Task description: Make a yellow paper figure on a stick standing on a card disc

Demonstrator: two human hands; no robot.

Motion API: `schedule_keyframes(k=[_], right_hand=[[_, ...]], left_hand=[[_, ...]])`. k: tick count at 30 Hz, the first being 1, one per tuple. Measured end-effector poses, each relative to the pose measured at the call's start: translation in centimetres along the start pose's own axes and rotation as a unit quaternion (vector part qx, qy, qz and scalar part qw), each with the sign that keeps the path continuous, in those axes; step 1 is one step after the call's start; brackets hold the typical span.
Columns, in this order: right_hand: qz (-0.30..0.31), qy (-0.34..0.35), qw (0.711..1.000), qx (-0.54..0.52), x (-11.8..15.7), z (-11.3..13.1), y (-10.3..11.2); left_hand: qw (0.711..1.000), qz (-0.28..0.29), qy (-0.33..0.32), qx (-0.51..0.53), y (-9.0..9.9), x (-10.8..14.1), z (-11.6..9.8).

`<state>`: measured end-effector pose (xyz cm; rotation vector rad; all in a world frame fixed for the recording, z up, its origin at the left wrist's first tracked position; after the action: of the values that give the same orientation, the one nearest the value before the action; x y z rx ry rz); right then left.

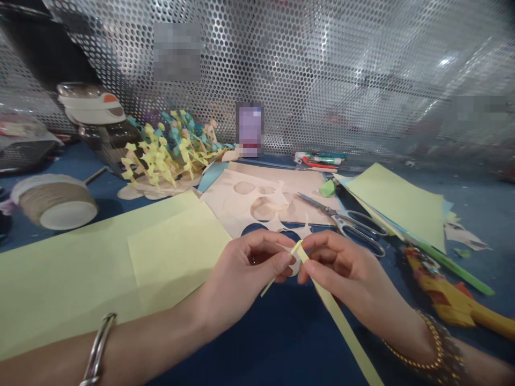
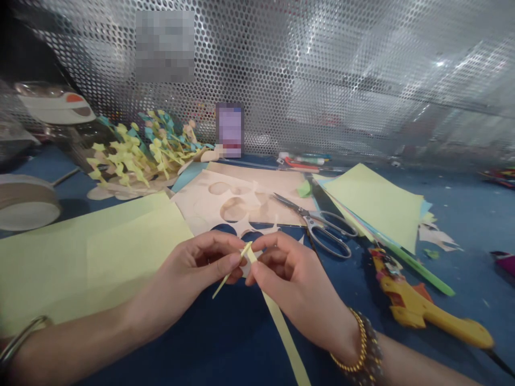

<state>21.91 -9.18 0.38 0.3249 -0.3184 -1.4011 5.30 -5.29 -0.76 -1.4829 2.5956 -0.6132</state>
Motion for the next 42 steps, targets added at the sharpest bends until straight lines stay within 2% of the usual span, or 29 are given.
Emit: schedule_keyframes(k=[10, 20, 29, 42], right_hand=[[0.000, -0.014, 1.000, 0.004, 0.36, 0.01, 0.01], [-0.007, -0.063, 0.998, -0.023, -0.23, -0.68, 0.04], [0.006, -0.053, 0.998, -0.027, -0.22, -0.67, 0.01], [-0.013, -0.053, 0.998, -0.007, -0.39, -0.92, 0.14]], left_hand=[[1.000, -0.026, 0.005, -0.010, 0.00, 0.15, -0.01], [1.000, -0.006, 0.005, -0.011, -0.08, 0.30, -0.11], [1.000, -0.010, -0.001, -0.018, -0.06, 0.25, -0.04], [1.000, -0.006, -0.007, -0.024, -0.09, 0.36, 0.02]])
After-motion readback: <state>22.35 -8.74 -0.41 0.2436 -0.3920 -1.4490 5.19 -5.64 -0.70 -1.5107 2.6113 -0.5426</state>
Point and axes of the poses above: each hand's wrist, its own x-axis away from the middle knuckle, its own y-axis out of the back of the hand, z = x × y, the point moved 1 cm from there along -x, towards the middle knuckle, and after that the axes turned 10 degrees about x, right-handed, at the moved point
